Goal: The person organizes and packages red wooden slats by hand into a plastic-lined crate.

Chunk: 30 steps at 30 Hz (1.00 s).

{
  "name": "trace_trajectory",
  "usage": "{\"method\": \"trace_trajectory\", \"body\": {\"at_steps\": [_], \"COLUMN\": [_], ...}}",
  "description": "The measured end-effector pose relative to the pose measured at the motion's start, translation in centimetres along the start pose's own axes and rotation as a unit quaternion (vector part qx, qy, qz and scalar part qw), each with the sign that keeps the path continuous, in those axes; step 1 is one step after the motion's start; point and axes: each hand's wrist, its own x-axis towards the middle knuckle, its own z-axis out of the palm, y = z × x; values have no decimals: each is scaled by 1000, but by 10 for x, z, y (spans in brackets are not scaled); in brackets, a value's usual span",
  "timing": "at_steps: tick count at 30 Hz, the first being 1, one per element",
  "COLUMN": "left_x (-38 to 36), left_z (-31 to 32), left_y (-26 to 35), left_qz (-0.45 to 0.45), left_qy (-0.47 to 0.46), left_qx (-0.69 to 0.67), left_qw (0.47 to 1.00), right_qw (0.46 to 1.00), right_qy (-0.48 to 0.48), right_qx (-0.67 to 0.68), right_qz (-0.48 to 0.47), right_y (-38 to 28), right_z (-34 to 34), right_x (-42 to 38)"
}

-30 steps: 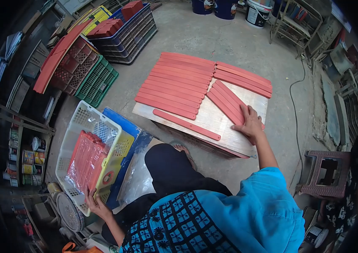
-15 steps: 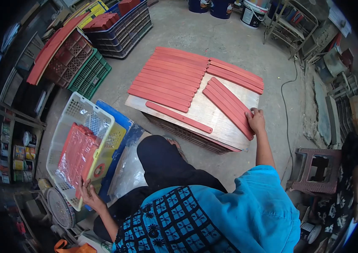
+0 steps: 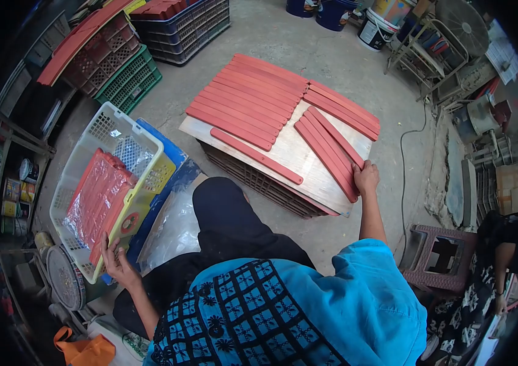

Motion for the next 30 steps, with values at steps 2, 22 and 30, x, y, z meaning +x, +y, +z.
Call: {"method": "trace_trajectory", "body": {"at_steps": [2, 22, 30], "left_x": [-2, -5, -3], "left_z": [-4, -8, -6], "left_y": [-9, -21, -17], "left_qz": [21, 33, 17], "left_qy": [3, -3, 2], "left_qx": [25, 54, 36], "left_qw": [999, 998, 999], "right_qw": [999, 967, 954], "right_qy": [-25, -79, -108], "right_qx": [34, 29, -13], "right_qz": [-18, -241, -278], "right_y": [6, -29, -35], "right_z": [-2, -26, -23], "right_x": [0, 8, 21]}}
